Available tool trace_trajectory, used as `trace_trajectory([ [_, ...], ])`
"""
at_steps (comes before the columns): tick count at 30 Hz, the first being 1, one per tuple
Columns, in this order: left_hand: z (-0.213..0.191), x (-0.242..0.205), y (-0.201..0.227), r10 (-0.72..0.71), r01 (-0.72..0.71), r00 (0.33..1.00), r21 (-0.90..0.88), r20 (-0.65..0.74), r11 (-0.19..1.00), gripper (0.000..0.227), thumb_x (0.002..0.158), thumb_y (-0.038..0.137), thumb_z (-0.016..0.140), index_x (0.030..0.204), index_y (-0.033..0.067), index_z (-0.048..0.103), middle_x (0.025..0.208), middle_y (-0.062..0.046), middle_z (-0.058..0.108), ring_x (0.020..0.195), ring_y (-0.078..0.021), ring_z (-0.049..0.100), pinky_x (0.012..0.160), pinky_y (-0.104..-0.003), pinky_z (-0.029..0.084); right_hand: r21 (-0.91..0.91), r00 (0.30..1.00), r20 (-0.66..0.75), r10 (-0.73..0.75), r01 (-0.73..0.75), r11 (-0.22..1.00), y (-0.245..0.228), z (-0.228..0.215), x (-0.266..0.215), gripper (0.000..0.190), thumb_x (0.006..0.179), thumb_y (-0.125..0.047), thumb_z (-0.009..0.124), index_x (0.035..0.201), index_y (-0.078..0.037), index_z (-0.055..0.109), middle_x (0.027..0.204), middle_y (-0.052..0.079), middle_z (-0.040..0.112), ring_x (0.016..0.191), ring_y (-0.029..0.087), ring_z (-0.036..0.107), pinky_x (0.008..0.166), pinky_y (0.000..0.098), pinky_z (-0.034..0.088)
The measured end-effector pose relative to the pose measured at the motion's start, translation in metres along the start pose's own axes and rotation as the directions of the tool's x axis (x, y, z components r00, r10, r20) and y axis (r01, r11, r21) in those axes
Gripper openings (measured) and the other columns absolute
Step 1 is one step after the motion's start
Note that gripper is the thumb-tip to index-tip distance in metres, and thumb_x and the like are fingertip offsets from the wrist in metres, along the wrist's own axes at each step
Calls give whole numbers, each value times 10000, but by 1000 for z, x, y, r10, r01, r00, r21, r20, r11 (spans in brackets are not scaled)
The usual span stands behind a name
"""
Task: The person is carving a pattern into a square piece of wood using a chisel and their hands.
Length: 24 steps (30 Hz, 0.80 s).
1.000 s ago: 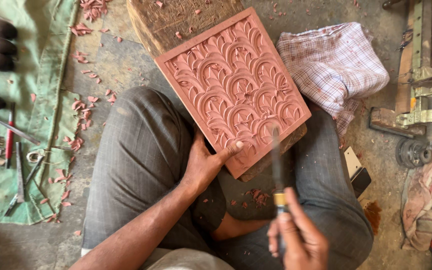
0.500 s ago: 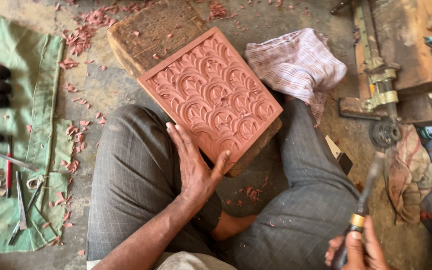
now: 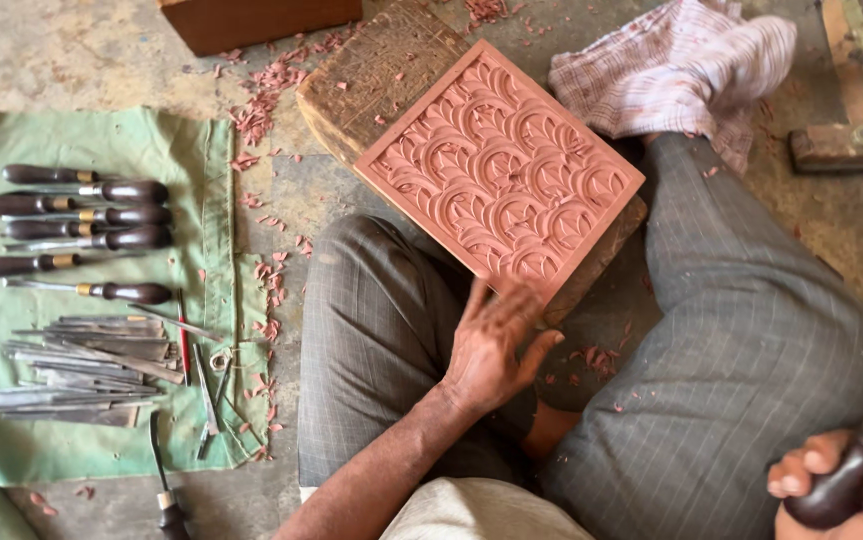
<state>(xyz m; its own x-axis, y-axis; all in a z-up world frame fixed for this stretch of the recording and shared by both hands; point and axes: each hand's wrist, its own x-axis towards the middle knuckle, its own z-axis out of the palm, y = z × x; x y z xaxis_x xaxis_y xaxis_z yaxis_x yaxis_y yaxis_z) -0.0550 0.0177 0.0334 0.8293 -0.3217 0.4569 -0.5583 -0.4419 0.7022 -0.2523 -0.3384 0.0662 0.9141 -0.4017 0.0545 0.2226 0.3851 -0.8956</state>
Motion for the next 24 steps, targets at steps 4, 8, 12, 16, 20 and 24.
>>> trace_trajectory([
  [4,-10,-3,6,97,-108,991,-114,-94,988,198,910,179,802,1039,40,748,1105,-111,757,1073,-259,735,1130,-459,516,284,987,163,-3,-44,958,7,-40,16,517,1207,-386,442,1671,-191,322,940,152,669,691,278,632,657,461,538],
  [8,-17,0,-1,79,-93,985,-87,-152,992,135,901,128,805,1006,56,761,1047,-91,769,1035,-236,748,1080,-445,547,353,970,244,21,-109,929,6,-61,35,358,1250,-390,411,1302,-36,410,916,143,653,725,295,617,651,465,507],
  [12,-16,1,-15,38,-51,982,-63,-182,997,115,936,129,793,1027,70,755,1081,-68,765,1047,-209,750,1105,-441,560,286,961,276,-2,-80,955,-11,-4,31,372,1232,-370,421,1401,-41,384,916,161,671,711,275,638,662,445,528],
  [16,-10,6,-19,-4,20,987,104,-158,994,552,898,265,788,1315,-45,600,1402,-217,582,1359,-352,517,1210,-531,354,224,958,284,-41,-24,974,-25,63,27,513,1197,-343,445,1628,-92,325,926,189,700,685,252,670,677,425,565],
  [20,-2,13,-12,-131,124,991,202,24,972,971,848,465,799,1485,-118,357,1580,-296,312,1523,-438,186,1233,-584,124,148,980,183,-81,54,987,-17,58,17,493,1229,-353,434,1624,-74,336,885,183,688,657,242,649,623,411,554],
  [24,3,4,-2,-27,29,1000,194,-12,981,780,832,390,822,1358,-107,529,1480,-292,488,1431,-442,403,1219,-564,262,-68,994,7,-107,107,992,1,12,8,429,1306,-366,408,1601,-57,372,837,148,643,617,230,591,591,407,515],
])
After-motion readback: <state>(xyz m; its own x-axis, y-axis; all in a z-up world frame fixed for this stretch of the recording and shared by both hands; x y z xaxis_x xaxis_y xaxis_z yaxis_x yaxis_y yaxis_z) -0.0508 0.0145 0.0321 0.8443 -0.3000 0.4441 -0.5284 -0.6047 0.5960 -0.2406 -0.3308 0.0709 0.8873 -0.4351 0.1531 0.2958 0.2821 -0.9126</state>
